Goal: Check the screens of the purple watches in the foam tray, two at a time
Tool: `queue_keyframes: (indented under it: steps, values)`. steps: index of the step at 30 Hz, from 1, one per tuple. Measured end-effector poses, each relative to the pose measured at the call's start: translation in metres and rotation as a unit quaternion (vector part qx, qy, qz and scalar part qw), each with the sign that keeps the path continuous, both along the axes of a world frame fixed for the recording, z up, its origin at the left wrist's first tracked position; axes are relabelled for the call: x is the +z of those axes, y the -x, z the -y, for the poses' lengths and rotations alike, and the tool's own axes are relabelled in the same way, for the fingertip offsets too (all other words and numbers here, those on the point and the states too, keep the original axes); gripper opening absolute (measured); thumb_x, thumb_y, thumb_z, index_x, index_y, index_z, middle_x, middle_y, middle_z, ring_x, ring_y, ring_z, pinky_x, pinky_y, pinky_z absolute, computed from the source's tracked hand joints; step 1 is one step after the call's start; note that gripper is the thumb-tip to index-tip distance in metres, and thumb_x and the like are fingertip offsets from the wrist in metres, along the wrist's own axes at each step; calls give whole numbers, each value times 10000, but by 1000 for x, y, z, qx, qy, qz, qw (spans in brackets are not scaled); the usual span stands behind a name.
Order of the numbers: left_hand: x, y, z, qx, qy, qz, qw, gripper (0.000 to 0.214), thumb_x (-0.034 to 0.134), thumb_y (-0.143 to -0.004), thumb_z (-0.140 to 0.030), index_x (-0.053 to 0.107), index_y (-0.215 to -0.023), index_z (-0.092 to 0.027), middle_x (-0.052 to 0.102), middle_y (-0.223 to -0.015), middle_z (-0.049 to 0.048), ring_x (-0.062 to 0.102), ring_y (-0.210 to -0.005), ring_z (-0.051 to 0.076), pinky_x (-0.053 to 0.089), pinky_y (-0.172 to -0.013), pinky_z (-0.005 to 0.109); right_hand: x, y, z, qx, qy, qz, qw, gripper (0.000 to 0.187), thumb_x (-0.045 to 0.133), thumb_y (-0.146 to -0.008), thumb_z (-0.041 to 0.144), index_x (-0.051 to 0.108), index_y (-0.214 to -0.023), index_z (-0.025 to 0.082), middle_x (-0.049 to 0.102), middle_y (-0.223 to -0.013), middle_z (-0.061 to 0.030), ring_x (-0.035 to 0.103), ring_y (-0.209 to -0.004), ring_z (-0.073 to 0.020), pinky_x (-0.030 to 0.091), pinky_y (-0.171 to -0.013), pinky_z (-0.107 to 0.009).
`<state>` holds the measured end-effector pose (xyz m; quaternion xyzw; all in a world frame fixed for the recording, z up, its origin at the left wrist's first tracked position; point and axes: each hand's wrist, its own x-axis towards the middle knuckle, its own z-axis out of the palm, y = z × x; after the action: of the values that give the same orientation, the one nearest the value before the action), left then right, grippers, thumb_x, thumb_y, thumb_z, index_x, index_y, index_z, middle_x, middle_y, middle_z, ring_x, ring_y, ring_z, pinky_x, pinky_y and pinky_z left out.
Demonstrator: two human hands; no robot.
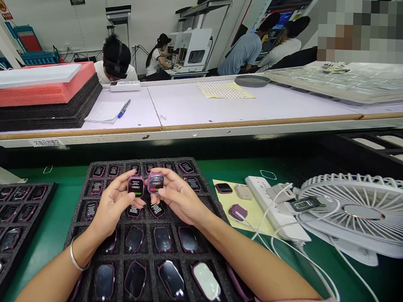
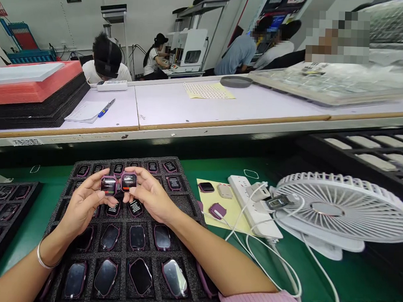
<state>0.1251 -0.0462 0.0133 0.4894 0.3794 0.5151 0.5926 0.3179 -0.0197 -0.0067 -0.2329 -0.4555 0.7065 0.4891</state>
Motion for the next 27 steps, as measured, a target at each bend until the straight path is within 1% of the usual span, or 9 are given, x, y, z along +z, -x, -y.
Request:
queue_keyframes:
  steps: [5, 11, 17, 21, 27]
  values:
    - [-2, 1, 1, -2, -12, -3, 1000, 468, 713, -840, -295, 587, -1286, -226, 672, -1163, 81, 740, -754, 173, 613, -729, 326, 0, 0, 1, 3, -15, -4, 1000, 395, 707, -803, 198, 581, -1176, 227, 657, -921, 0, 658, -669, -125, 483, -667, -295]
    - [-2, 0, 2, 2, -20, 8, 1000, 459, 718, -834, -278, 590, -1272, -232, 679, -1151, 67, 742, -767, 168, 620, -748, 323, 0, 1, 2, 5, -30, 3, 1000, 394, 706, -811, 207, 577, -1184, 224, 658, -910, -3, 653, -673, -126, 498, -670, -298]
    - [1, 0, 4, 15, -24, 11, 1000, 435, 715, -833, -271, 599, -1250, -228, 687, -1140, 65, 745, -769, 173, 622, -745, 326, 4, 0, 5, 7, -37, 9, 999, 410, 722, -811, 230, 586, -1198, 226, 668, -951, -19, 661, -688, -138, 514, -685, -314]
    - [5, 1, 6, 33, -22, 12, 999, 447, 718, -824, -281, 588, -1247, -219, 695, -1114, 70, 742, -747, 185, 623, -731, 357, 7, -4, 6, -8, -37, 15, 999, 411, 722, -806, 232, 591, -1196, 227, 681, -1003, -45, 654, -672, -143, 511, -661, -321]
    - [5, 0, 5, 29, -22, 8, 999, 442, 707, -830, -266, 582, -1251, -215, 691, -1122, 72, 743, -750, 185, 623, -734, 353, 7, -5, 5, -9, -35, 16, 999, 408, 722, -805, 226, 594, -1193, 231, 676, -996, -42, 661, -666, -139, 510, -652, -310]
